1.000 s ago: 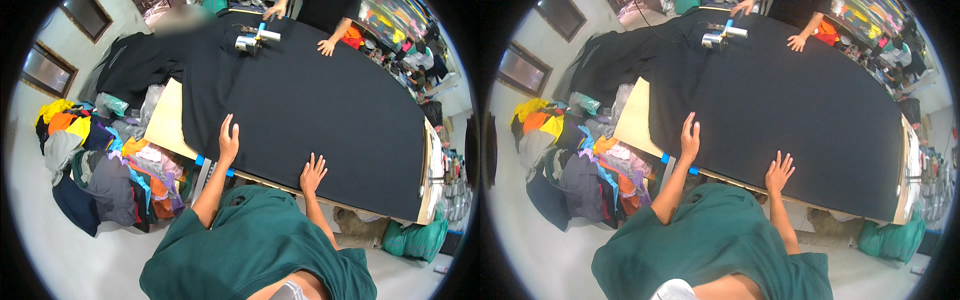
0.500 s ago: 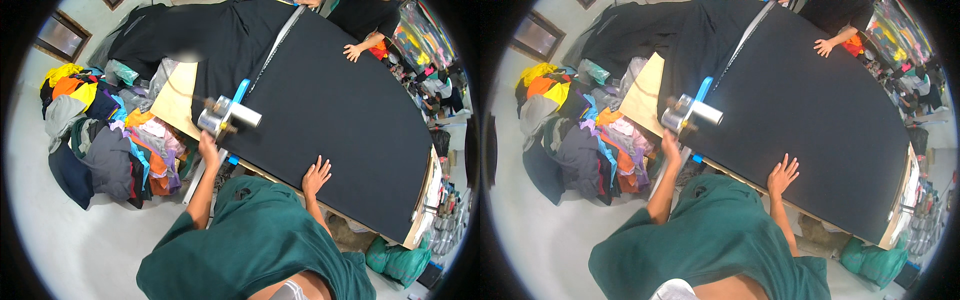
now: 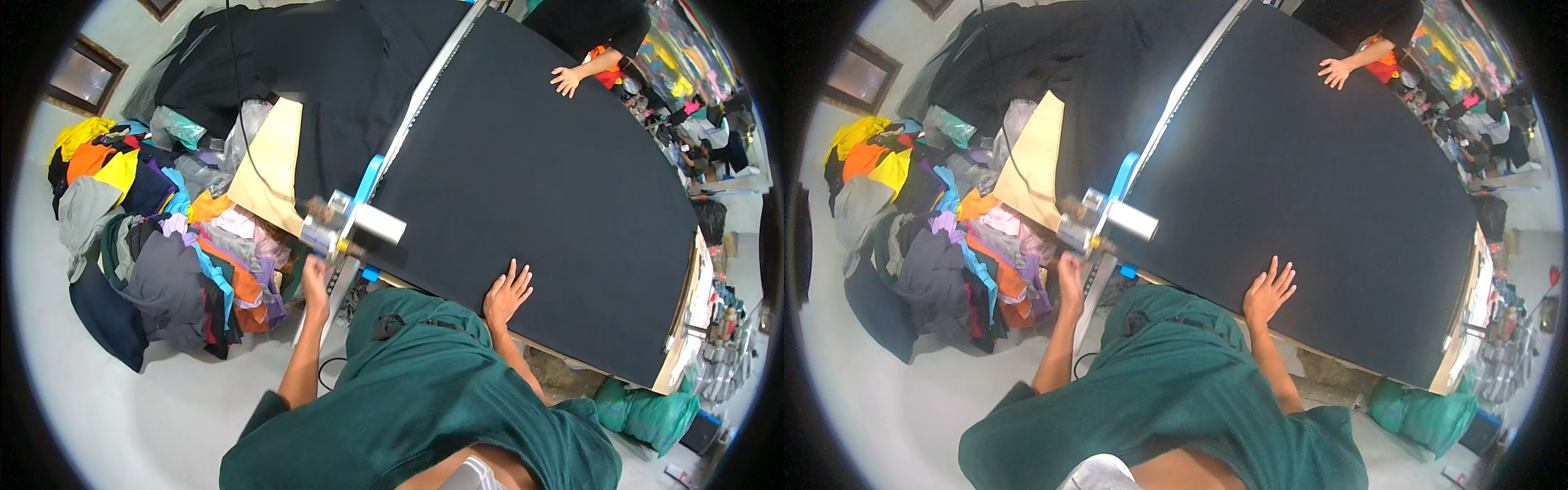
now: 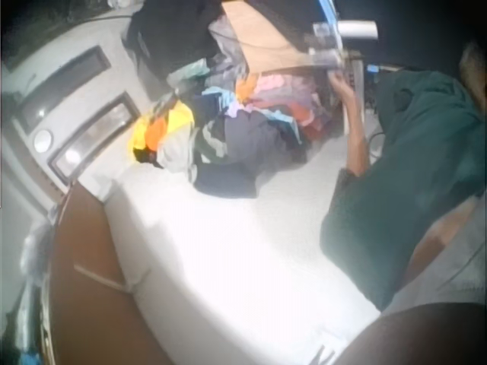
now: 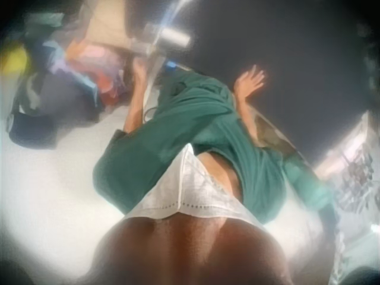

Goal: The person aligns a large piece of black fabric on a table with the assistance of another person. They use a manual electric fabric cutter to slice the fabric along a straight edge, repeating the process to cut multiple sections.

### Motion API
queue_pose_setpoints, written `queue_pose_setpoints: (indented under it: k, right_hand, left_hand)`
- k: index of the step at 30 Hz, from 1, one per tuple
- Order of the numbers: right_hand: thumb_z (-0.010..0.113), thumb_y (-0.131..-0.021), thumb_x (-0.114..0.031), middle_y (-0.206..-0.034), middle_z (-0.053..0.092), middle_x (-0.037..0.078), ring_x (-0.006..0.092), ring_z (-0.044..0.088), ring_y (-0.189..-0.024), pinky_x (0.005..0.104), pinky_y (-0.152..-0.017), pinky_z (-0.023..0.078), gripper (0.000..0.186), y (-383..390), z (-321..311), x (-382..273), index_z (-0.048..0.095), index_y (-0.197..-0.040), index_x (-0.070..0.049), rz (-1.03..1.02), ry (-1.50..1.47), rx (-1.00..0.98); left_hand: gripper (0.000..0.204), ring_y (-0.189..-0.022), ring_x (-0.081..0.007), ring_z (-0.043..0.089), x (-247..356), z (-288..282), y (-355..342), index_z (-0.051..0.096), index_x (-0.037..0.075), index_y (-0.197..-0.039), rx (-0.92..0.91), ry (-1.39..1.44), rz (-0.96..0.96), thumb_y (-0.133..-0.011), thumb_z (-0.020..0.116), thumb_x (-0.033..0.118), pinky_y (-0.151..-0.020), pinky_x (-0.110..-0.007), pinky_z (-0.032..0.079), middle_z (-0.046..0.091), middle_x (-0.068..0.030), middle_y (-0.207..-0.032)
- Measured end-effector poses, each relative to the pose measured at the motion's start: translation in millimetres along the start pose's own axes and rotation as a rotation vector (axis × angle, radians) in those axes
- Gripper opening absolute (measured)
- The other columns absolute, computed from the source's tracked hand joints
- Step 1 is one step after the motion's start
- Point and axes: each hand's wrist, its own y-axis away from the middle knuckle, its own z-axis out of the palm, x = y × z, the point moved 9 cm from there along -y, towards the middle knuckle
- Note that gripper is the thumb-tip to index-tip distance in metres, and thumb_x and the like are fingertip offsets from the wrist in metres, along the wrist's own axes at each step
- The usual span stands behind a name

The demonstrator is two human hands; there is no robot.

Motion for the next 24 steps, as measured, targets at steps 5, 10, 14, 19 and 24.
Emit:
queue_pose_setpoints:
  k: [5, 10, 14, 19, 24]
  right_hand:
    - [0.038, -0.112, -0.029, -0.174, 0.024, 0.016, 0.0361, 0.019, -0.162, 0.0596, -0.129, 0.014, 0.055, -3.5, -6.2, -6.5, 0.035, -0.166, -0.022, -0.009, -0.009, 0.011]
    - [0.042, -0.110, -0.028, -0.175, 0.023, 0.018, 0.0373, 0.019, -0.162, 0.0592, -0.130, 0.012, 0.058, -2.3, 1.6, 7.3, 0.035, -0.167, -0.021, 0.017, -0.041, 0.017]
    - [0.042, -0.111, -0.030, -0.175, 0.023, 0.017, 0.0355, 0.018, -0.163, 0.0581, -0.130, 0.011, 0.058, -4.4, 3.0, 7.6, 0.035, -0.167, -0.023, 0.040, -0.064, -0.021]
    - [0.042, -0.110, -0.030, -0.175, 0.022, 0.015, 0.0350, 0.018, -0.162, 0.0583, -0.130, 0.011, 0.057, -7.0, -3.9, 4.0, 0.035, -0.167, -0.023, 0.040, -0.062, -0.005]
    - [0.054, -0.104, -0.023, -0.171, 0.029, 0.018, 0.0387, 0.022, -0.160, 0.0613, -0.129, 0.014, 0.058, -5.8, -10.8, 9.4, 0.043, -0.161, -0.018, 0.051, -0.166, 0.048]
  left_hand:
    - [0.046, -0.083, -0.0183, 0.051, 92.4, 206.1, -161.8, 0.057, 0.009, -0.091, -0.274, -0.126, 0.281, -0.115, 0.037, 0.043, -0.078, -0.037, 0.042, 0.052, -0.0036, -0.086]
    - [0.065, -0.160, -0.0546, 0.002, 234.3, 423.8, -133.2, 0.041, 0.007, -0.160, -0.453, -0.422, 0.935, -0.109, 0.051, 0.047, -0.130, -0.058, 0.009, 0.012, -0.0353, -0.171]
    - [0.074, -0.160, -0.0529, -0.008, 254.4, 488.6, -61.9, 0.027, 0.020, -0.168, -0.676, -0.536, 1.112, -0.106, 0.057, 0.046, -0.128, -0.063, 0.010, -0.005, -0.0263, -0.176]
    - [0.036, -0.116, -0.0338, 0.067, 202.8, 430.4, -54.9, 0.066, 0.013, -0.131, -0.735, -0.382, 0.819, -0.099, 0.070, 0.031, -0.105, -0.047, 0.049, 0.073, -0.0144, -0.118]
    - [0.022, -0.062, -0.0360, 0.060, 125.2, 233.7, -81.5, 0.068, 0.005, -0.078, -0.264, -0.636, 0.630, -0.093, 0.071, 0.021, -0.059, -0.046, 0.048, 0.060, -0.0131, -0.063]
